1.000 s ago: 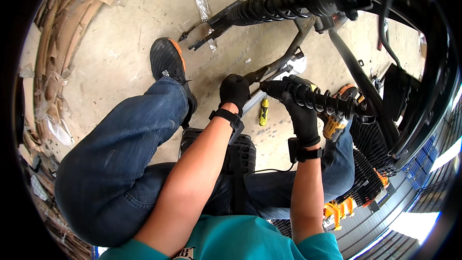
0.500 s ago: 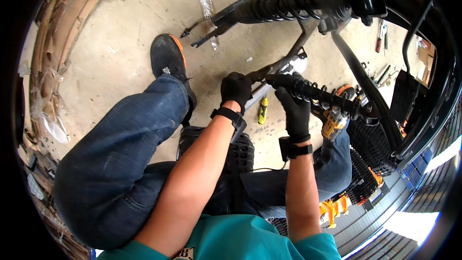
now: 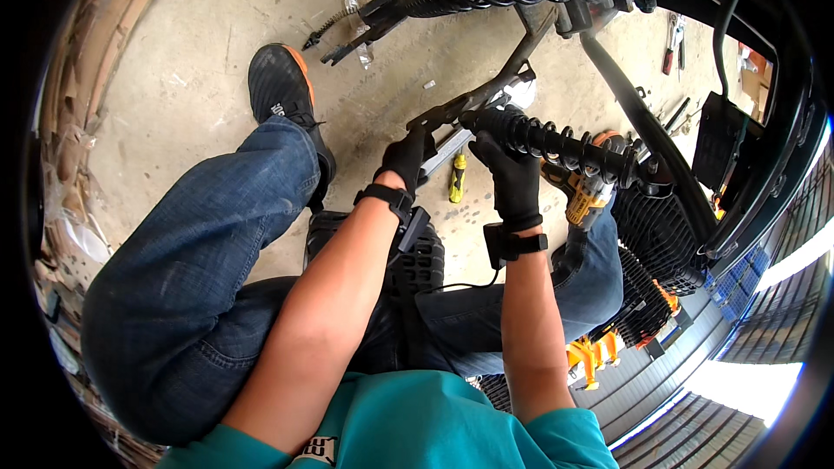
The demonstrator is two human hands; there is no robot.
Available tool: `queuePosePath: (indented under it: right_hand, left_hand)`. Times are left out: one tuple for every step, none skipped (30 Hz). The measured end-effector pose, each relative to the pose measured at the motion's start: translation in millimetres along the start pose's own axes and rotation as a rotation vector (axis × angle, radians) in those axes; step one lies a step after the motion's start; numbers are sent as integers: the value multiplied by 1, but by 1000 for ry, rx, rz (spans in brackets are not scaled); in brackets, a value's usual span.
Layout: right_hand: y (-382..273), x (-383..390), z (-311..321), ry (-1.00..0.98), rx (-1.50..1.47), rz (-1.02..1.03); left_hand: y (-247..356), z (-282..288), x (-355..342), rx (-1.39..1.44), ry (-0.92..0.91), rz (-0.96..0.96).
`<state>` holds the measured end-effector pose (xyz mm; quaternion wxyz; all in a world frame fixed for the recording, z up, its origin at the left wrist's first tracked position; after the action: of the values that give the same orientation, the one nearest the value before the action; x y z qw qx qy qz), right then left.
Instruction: The person uses an adjustable wrench to loosen a fastener on a motorcycle frame component, then removes a shock absorber from the frame and handles small hardware.
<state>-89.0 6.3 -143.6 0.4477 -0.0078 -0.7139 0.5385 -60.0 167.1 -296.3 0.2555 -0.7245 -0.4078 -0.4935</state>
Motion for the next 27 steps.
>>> queuePosePath:
  right_hand:
    - [-3, 0, -3, 24, -18, 4]
    - [-6, 2, -5, 41, -32, 7]
    - [-7, 3, -6, 33, -10, 19]
    - [-9, 3, -6, 26, 11, 31]
    - [-10, 2, -7, 17, 32, 42]
    - [-11, 3, -7, 6, 53, 43]
    - [-11, 3, -7, -4, 73, 45]
    - [-11, 4, -7, -15, 89, 48]
    - [-12, 5, -8, -35, 111, 54]
    - [-12, 6, -9, -54, 133, 61]
    - [-14, 6, -11, -75, 155, 72]
    - [-14, 6, -11, -82, 175, 73]
    - [-14, 5, -10, -90, 196, 74]
    - [-14, 5, -10, -97, 218, 77]
    - [-13, 6, -10, -70, 209, 61]
    - [-15, 6, -12, -79, 178, 98]
    - [-16, 5, -13, -84, 149, 133]
    - [-18, 5, -14, -90, 120, 168]
    - [-18, 7, -13, -83, 106, 164]
    - [-19, 7, -13, -92, 126, 176]
    - [-20, 7, -11, -100, 147, 188]
    - [-21, 6, -11, -107, 167, 201]
    - [-22, 7, -12, -111, 158, 204]
    - [-24, 8, -13, -114, 148, 208]
    - [-25, 9, -14, -117, 139, 212]
    - [-26, 9, -14, -118, 146, 212]
    - [-26, 10, -14, -119, 154, 213]
  left_hand:
    - [0, -13, 19, 264, -61, -10]
    - [1, -19, 24, 381, -94, -40]
    - [2, -24, 27, 498, -126, -70]
    - [4, -29, 29, 615, -158, -100]
    - [3, -32, 30, 665, -169, -105]
    - [2, -33, 31, 657, -164, -106]
    - [0, -33, 33, 648, -159, -107]
    - [0, -33, 36, 635, -151, -111]
    - [0, -35, 38, 634, -156, -117]
    - [-1, -38, 41, 632, -162, -122]
    - [1, -39, 45, 629, -169, -134]
    - [2, -40, 49, 608, -167, -128]
    - [4, -40, 52, 586, -166, -122]
    - [5, -41, 54, 565, -165, -118]
    - [3, -38, 46, 519, -136, -178]
    - [1, -37, 43, 518, -133, -206]
    - [2, -38, 44, 518, -133, -230]
    - [2, -38, 45, 518, -134, -254]
    - [-1, -41, 46, 543, -151, -240]
    - [1, -43, 54, 566, -165, -226]
    - [2, -44, 59, 589, -180, -212]
    - [3, -43, 58, 557, -171, -236]
    - [5, -41, 59, 525, -165, -258]
    - [6, -40, 59, 493, -159, -279]
    - [1, -41, 59, 548, -154, -247]
    - [0, -41, 56, 505, -149, -270]
    - [1, -40, 53, 462, -145, -293]
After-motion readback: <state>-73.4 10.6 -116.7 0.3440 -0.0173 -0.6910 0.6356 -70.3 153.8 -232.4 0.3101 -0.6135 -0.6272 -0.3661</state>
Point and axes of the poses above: each hand's wrist, its own x-axis away from the middle knuckle, its own z-axis out of the back of the hand, y = z × x, the point moved 8 cm from there along -x, towards the middle knuckle, and after that the axes turned 12 degrees about -y, right-handed, at the moved point
